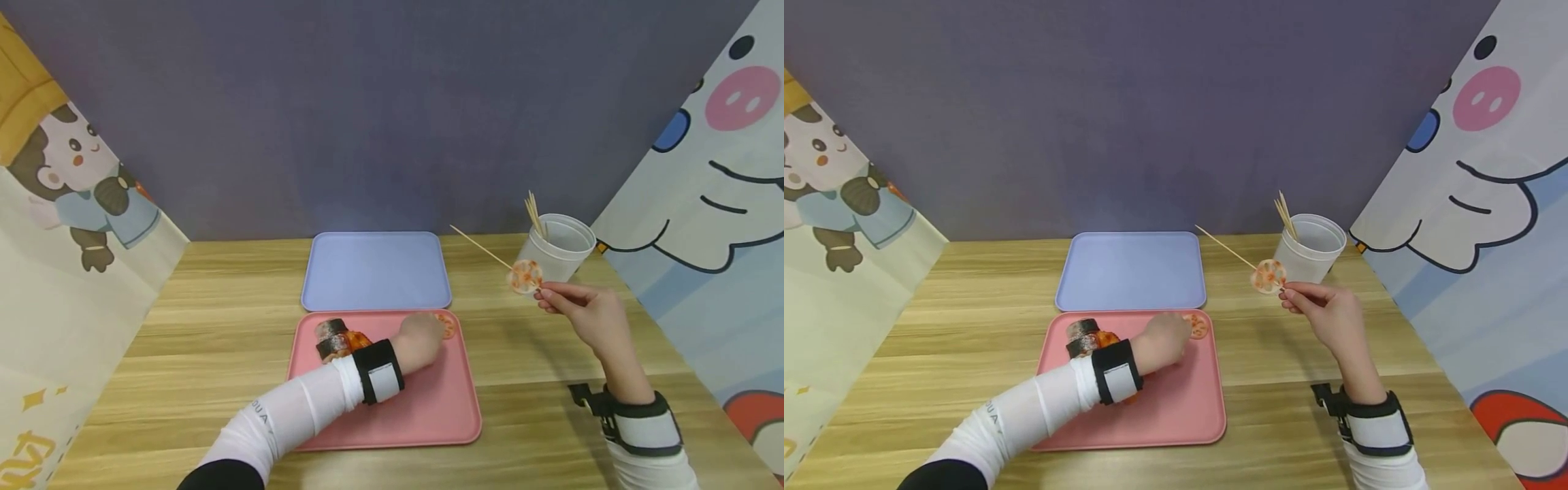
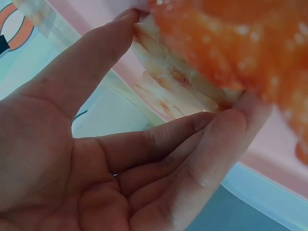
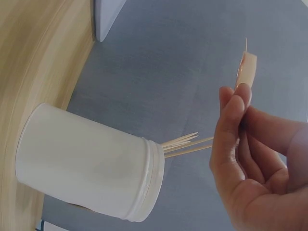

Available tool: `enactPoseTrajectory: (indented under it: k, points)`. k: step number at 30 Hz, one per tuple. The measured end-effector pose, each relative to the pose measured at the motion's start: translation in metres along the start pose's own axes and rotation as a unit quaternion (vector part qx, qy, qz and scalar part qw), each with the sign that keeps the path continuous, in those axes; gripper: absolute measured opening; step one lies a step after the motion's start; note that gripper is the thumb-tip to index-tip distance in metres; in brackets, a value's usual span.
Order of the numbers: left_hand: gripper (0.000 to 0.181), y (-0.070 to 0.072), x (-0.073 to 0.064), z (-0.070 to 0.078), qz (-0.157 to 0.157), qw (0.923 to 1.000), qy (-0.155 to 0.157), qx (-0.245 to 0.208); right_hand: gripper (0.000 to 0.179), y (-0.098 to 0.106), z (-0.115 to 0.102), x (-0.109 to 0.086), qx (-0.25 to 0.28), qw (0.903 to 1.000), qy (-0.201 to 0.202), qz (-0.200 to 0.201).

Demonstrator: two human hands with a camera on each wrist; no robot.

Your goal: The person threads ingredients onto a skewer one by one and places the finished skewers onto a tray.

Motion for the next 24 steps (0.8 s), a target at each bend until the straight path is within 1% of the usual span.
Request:
enactPoseTrajectory:
  k: [3,5,7,10,12,15,18,21,24]
  points:
    - [0.007,0.001,0.000,0.000,-0.006,0.9999,-0.004,-0.010,0.028,0.000,0.000,0.000,0.001,1.0000,-0.002,0.002]
    - [0.004,0.001,0.000,-0.002,-0.011,0.9994,-0.017,-0.026,0.026,-0.001,0.000,0.000,0.005,1.0000,0.000,-0.001]
    - [0.001,0.000,0.000,-0.005,-0.017,0.9975,-0.027,-0.063,0.025,-0.002,-0.001,0.001,0.012,0.9999,0.001,-0.004]
    - [0.009,0.001,0.000,-0.015,-0.008,0.9928,-0.032,-0.116,0.025,-0.005,-0.003,0.002,0.016,0.9998,0.006,-0.010]
    - [0.011,0.004,-0.001,-0.024,0.002,0.9896,-0.021,-0.142,0.024,-0.007,-0.004,0.003,0.017,0.9998,0.007,-0.012]
    - [0.023,0.013,-0.005,-0.038,0.026,0.9866,-0.006,-0.161,0.024,-0.010,-0.007,0.004,0.014,0.9997,0.012,-0.015]
    - [0.036,0.022,-0.012,-0.052,0.042,0.9779,0.001,-0.205,0.024,-0.014,-0.009,0.006,0.013,0.9995,0.018,-0.023]
    - [0.038,0.029,-0.018,-0.064,0.063,0.9652,0.001,-0.254,0.025,-0.018,-0.013,0.009,0.008,0.9993,0.021,-0.029]
    - [0.038,0.033,-0.023,-0.075,0.082,0.9548,-0.002,-0.286,0.025,-0.021,-0.017,0.011,0.011,0.9992,0.021,-0.033]
Point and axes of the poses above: each hand's wrist, its own x-axis towards the middle knuckle, its own y-axis out of the back of the hand, z = x × y, the point moved 5 cm from there along x, towards the middle knuckle, and after that the axes turned 6 degrees about x, right-handed, at the moved point
